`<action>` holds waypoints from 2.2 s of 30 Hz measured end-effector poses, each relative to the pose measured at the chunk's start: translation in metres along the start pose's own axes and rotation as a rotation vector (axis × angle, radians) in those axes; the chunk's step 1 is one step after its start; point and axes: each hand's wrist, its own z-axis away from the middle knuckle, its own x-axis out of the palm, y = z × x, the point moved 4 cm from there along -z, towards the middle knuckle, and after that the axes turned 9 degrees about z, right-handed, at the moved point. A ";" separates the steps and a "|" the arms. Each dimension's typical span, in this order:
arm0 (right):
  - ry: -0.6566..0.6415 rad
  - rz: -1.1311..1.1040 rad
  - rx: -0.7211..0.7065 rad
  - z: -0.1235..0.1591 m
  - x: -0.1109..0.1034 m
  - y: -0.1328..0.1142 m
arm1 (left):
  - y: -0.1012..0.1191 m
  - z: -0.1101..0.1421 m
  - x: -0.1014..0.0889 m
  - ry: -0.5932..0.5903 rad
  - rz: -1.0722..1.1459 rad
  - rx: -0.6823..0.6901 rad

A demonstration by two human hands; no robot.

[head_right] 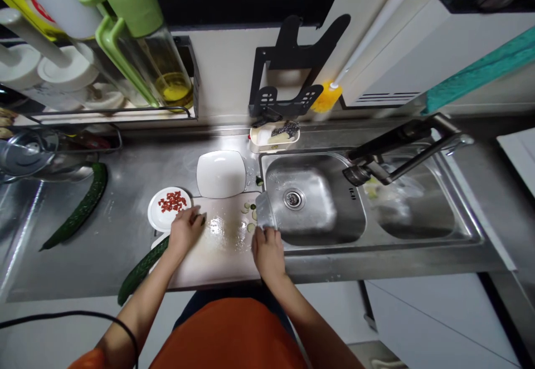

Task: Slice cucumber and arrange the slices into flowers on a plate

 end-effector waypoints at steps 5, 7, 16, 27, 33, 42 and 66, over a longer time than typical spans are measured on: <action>0.091 -0.131 0.002 -0.071 -0.007 0.017 | 0.007 -0.032 0.001 0.038 0.004 -0.038; 0.131 -0.176 0.046 -0.107 -0.004 0.021 | 0.010 -0.041 0.005 0.034 0.014 -0.048; -0.041 -0.200 0.212 -0.188 0.017 0.053 | 0.016 -0.059 0.019 0.045 -0.023 -0.101; -0.078 -0.307 0.111 -0.182 0.006 0.039 | 0.025 -0.080 0.021 -0.033 -0.184 -0.241; -0.146 -0.368 0.122 -0.197 0.013 -0.009 | 0.023 -0.089 0.021 -0.093 -0.232 -0.318; -0.156 -0.402 0.162 -0.180 0.000 -0.004 | 0.023 -0.073 0.008 -0.018 0.066 -0.287; -0.239 -0.268 0.067 0.008 0.007 -0.002 | -0.018 0.102 0.027 -0.124 0.302 -0.249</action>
